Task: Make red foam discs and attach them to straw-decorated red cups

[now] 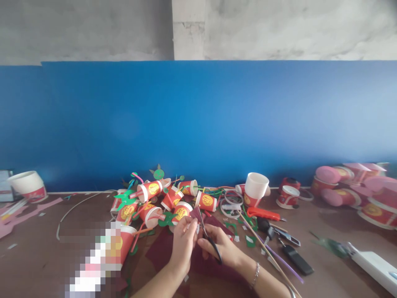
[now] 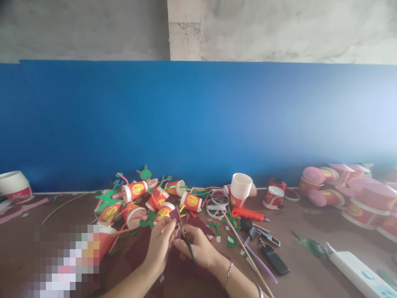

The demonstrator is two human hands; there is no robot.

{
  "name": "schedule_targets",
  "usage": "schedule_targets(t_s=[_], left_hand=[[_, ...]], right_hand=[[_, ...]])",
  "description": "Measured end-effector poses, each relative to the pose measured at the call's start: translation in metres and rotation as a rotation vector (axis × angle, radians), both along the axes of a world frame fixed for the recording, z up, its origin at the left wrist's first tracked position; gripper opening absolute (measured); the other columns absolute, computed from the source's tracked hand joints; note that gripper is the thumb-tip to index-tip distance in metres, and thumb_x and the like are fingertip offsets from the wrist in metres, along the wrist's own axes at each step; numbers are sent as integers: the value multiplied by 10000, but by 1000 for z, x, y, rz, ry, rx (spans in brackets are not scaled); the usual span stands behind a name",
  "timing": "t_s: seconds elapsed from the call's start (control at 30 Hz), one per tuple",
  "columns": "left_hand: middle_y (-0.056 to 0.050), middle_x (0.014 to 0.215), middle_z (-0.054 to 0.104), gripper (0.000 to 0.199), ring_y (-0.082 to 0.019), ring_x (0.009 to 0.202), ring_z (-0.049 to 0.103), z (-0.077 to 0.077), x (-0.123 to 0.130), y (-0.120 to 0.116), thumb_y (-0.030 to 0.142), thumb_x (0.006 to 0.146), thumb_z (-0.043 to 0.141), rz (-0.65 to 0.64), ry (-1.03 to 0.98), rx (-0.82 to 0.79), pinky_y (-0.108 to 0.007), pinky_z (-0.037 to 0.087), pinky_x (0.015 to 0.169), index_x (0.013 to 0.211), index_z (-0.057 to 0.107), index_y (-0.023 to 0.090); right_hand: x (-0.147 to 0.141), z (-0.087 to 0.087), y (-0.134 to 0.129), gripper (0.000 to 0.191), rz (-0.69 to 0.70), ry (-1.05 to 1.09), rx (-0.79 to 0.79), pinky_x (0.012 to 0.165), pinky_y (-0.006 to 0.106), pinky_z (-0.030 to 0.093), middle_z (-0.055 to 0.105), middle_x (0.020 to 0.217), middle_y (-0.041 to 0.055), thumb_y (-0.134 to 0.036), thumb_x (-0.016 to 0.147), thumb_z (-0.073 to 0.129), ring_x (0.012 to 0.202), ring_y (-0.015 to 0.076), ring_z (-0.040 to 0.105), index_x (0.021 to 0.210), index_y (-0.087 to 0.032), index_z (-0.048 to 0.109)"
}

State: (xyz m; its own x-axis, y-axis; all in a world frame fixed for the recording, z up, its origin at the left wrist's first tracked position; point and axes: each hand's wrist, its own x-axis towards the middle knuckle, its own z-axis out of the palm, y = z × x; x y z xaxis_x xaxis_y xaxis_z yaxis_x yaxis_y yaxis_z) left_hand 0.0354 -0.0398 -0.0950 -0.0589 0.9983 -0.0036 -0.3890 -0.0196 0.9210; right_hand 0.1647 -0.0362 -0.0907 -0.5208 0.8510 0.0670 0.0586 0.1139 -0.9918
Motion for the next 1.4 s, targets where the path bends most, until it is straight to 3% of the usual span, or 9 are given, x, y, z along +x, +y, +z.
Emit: schedule_targets(t_s=[0.4, 1.4], left_hand=[[122, 427, 323, 363, -43, 379, 207, 5, -2, 0, 467, 694, 684, 9, 21, -20, -181, 170, 396, 652, 445, 197], [114, 398, 323, 388, -44, 370, 209, -4, -5, 7, 490, 698, 689, -122, 40, 11, -185, 139, 386, 638, 437, 200]], right_hand=[[2, -3, 2, 434, -26, 2, -38, 401, 188, 327, 524, 501, -45, -554, 710, 673, 406, 81, 477, 717, -158, 494], [10, -2, 7, 434, 4, -32, -36, 387, 179, 304, 535, 463, -52, -556, 705, 680, 385, 83, 479, 738, -150, 532]])
